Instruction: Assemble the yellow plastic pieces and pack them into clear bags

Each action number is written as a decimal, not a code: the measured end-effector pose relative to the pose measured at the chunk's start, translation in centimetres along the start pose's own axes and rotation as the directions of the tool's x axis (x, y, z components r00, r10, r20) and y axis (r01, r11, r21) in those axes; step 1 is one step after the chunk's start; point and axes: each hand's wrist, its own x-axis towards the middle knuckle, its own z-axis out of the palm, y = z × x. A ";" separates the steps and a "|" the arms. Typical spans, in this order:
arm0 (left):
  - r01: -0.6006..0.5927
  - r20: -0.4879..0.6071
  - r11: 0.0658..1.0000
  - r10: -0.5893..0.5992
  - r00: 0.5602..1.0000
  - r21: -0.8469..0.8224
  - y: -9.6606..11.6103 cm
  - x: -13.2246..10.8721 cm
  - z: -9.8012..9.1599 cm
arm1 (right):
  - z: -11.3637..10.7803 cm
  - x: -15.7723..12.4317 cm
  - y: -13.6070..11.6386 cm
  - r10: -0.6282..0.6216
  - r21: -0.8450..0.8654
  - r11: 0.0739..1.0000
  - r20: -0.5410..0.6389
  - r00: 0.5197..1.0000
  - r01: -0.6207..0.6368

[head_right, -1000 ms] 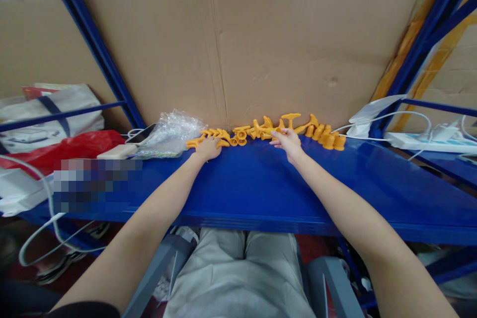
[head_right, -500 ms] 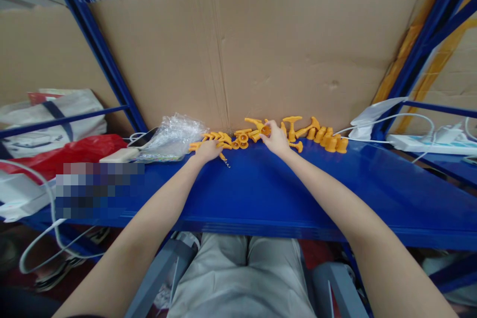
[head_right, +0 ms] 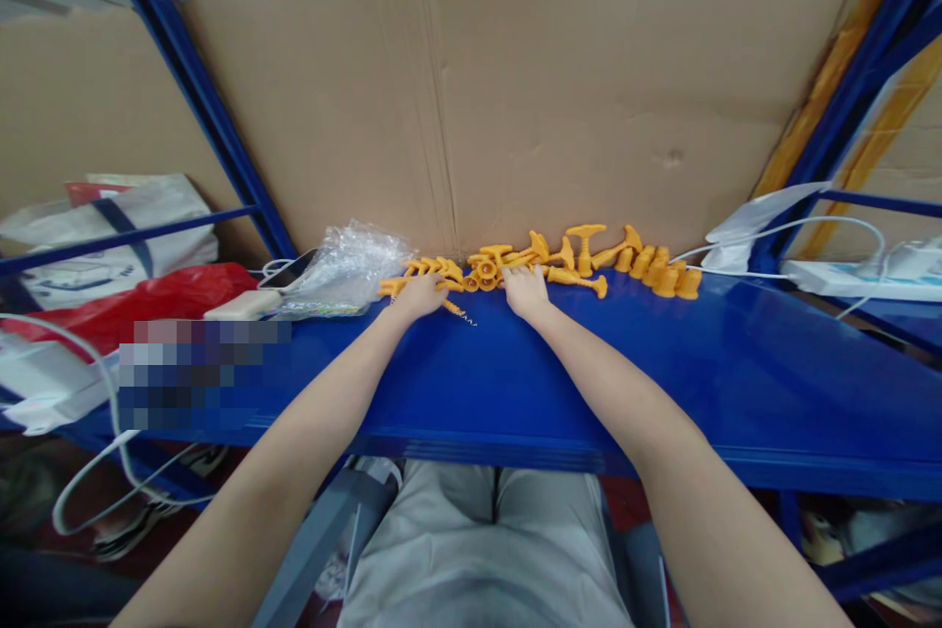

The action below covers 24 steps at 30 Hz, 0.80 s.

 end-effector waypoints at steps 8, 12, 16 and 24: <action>-0.044 0.034 0.997 0.046 0.998 -0.061 0.3 0.2 0.5 | 0.1 -0.1 0.4 0.144 0.023 0.989 -0.052 0.988 -0.143; -0.048 0.027 0.997 0.050 0.998 -0.052 0.3 0.2 0.6 | 0.2 -0.1 0.5 0.089 0.118 0.989 -0.008 0.996 -0.087; -0.062 0.036 0.998 0.063 0.997 -0.031 0.3 0.1 0.5 | 0.1 -0.2 0.7 0.072 0.180 0.981 0.031 0.997 -0.077; -0.063 0.103 0.998 0.063 0.993 -0.002 0.3 0.2 0.3 | -2.5 0.0 4.3 -0.130 0.333 0.942 0.235 0.963 0.046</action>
